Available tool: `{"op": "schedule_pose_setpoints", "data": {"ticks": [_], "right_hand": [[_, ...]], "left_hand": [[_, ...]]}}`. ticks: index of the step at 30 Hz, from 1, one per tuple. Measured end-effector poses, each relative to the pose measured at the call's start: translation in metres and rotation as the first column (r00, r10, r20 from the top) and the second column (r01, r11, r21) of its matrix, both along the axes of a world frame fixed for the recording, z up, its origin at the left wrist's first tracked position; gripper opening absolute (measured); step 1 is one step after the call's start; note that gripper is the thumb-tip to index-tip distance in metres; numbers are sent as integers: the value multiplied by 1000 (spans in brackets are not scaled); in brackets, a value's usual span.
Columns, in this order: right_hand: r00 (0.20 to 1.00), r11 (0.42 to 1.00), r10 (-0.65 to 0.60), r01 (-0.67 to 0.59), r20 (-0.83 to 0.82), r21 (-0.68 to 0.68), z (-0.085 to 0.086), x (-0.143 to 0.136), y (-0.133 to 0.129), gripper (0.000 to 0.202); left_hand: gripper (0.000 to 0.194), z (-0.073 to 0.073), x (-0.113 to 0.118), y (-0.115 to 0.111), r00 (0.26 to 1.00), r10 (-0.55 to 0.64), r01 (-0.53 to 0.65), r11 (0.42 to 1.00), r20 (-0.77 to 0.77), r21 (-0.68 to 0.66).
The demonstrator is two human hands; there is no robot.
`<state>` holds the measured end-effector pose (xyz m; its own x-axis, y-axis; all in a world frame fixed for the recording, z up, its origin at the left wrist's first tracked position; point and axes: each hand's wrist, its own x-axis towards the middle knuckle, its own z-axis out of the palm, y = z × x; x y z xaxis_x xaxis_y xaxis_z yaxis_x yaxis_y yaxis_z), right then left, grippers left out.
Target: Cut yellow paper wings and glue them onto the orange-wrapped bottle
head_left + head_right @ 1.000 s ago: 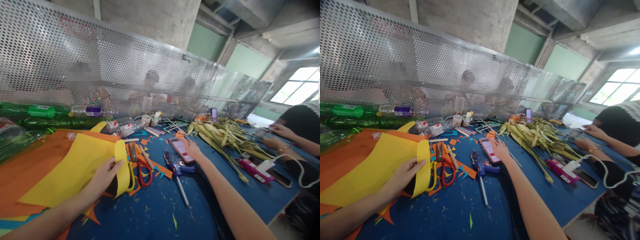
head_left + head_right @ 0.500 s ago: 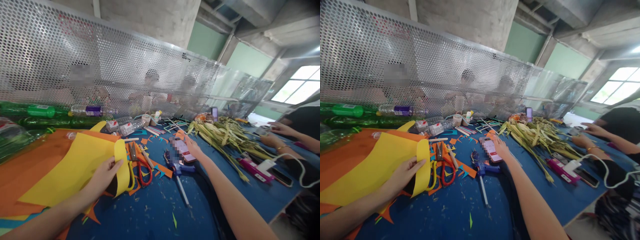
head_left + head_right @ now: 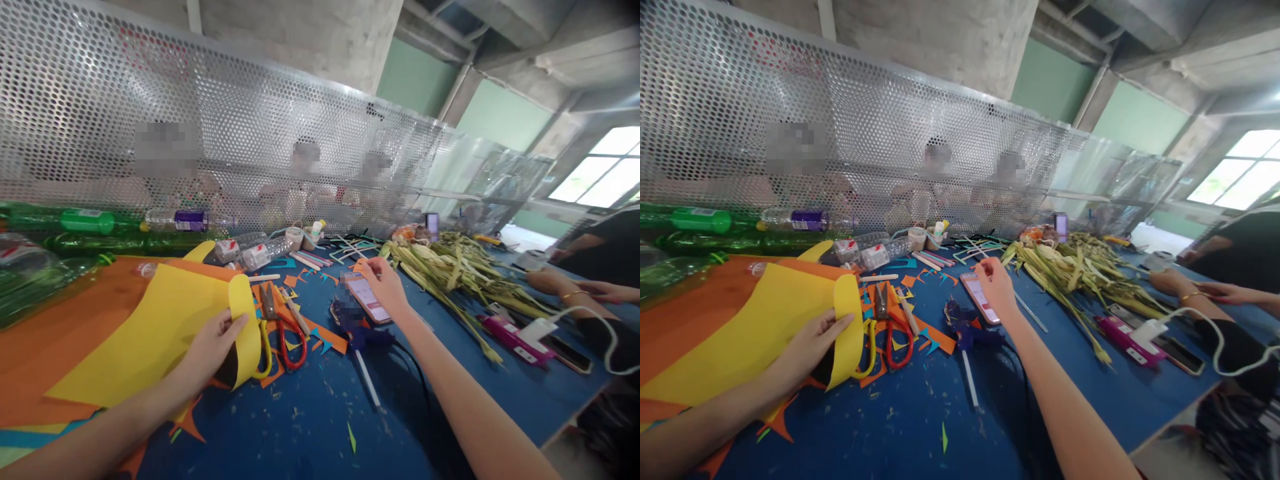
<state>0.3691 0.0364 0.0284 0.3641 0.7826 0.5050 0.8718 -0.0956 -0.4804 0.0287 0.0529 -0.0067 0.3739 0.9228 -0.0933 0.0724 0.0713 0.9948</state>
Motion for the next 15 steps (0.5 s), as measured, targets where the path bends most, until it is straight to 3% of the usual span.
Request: {"op": "schedule_pose_setpoints", "data": {"ticks": [2,4,7,8,11,15], "right_hand": [[989,987,148,-147,5,-66,7,-37,-6,37],[949,936,315,-312,-5,-161,8,-79,-16,35],[836,771,548,-516,-24,-372,4,-136,-31,37],[837,754,547,-488,8,-440,1,-151,-34,39],[881,773,441,-278,169,-570,-3,-179,-36,44],[918,751,377,-226,122,-620,1,-186,-31,51]], "left_hand": [[27,-2,0,1,998,12,-11,1000,67,-9],[27,-5,0,3,991,59,-59,998,123,-4],[28,-9,-1,5,973,125,-125,992,192,-9],[30,-10,-1,5,968,138,-138,990,210,-17],[33,-11,-3,5,948,157,-144,987,276,-65],[33,-8,-4,4,921,189,-142,977,340,-160]]}}
